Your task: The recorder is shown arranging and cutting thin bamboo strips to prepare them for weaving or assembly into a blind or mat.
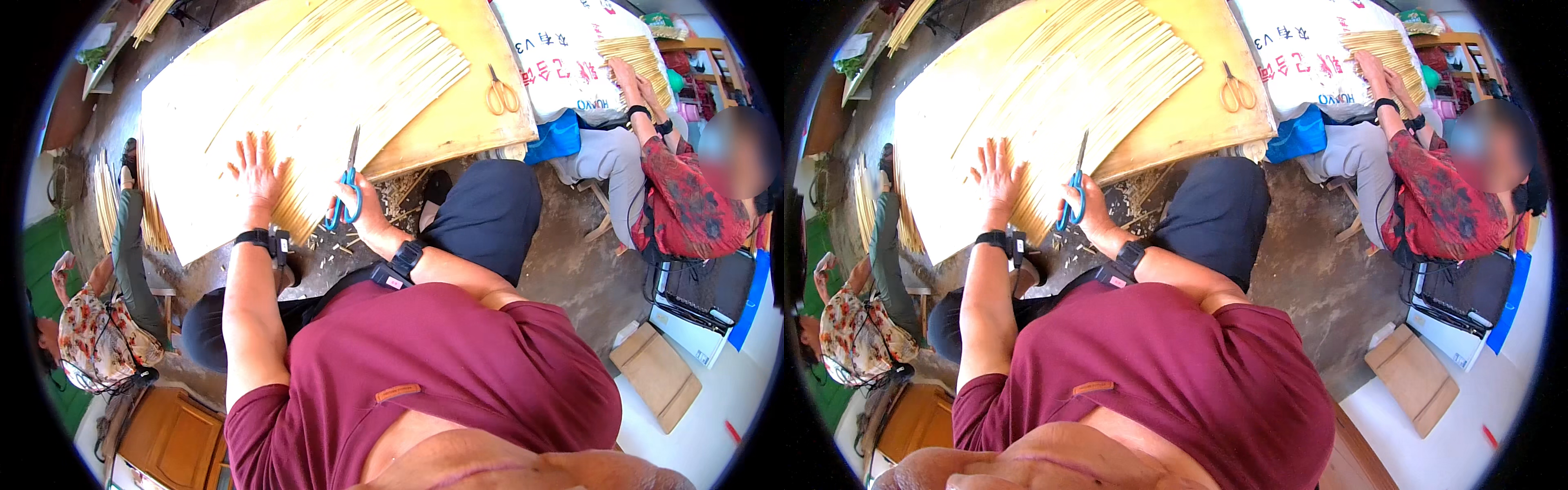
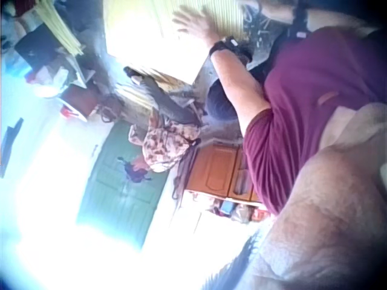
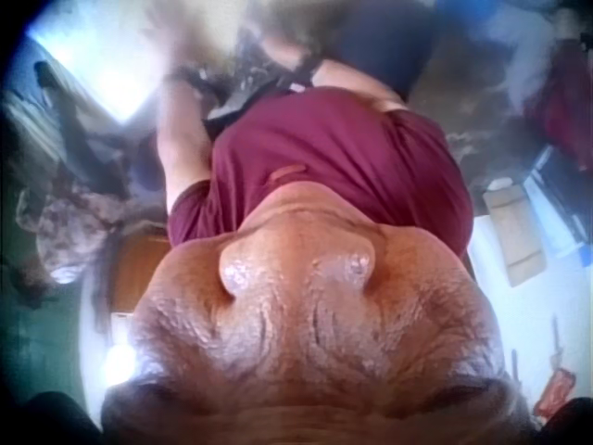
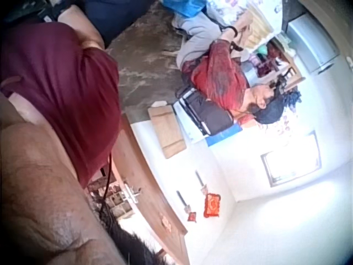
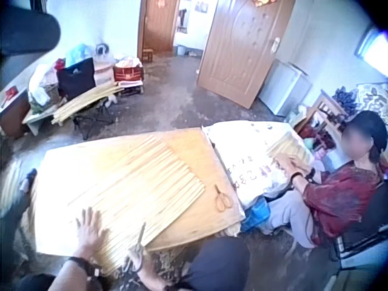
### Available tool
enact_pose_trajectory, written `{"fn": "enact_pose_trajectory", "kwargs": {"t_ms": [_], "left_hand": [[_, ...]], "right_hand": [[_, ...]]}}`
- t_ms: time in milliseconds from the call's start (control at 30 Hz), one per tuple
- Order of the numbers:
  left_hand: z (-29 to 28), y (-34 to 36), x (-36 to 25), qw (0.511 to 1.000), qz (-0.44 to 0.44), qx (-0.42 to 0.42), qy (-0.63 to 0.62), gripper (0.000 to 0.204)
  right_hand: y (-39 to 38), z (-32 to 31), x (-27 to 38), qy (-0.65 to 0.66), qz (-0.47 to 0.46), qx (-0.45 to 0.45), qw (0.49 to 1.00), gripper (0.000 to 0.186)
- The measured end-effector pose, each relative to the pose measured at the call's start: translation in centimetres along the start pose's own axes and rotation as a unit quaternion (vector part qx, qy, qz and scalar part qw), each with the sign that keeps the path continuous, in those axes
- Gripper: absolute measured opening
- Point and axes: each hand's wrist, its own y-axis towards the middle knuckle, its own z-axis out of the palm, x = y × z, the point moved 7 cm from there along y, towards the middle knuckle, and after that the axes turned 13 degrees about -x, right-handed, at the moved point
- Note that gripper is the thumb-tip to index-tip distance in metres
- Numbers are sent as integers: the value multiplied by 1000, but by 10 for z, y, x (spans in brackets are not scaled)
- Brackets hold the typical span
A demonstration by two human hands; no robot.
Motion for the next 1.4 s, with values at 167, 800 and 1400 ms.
{"fn": "enact_pose_trajectory", "kwargs": {"t_ms": [167,800,1400], "left_hand": [[13,27,35,989,115,-86,-24,68],[1,23,-115,997,-68,-13,-35,72],[-2,25,-116,996,-85,-4,11,70]], "right_hand": [[0,-14,38,-80,-97,10,992,26],[34,-230,236,-540,-288,-374,697,59],[67,-219,233,-641,-440,-301,552,39]]}}
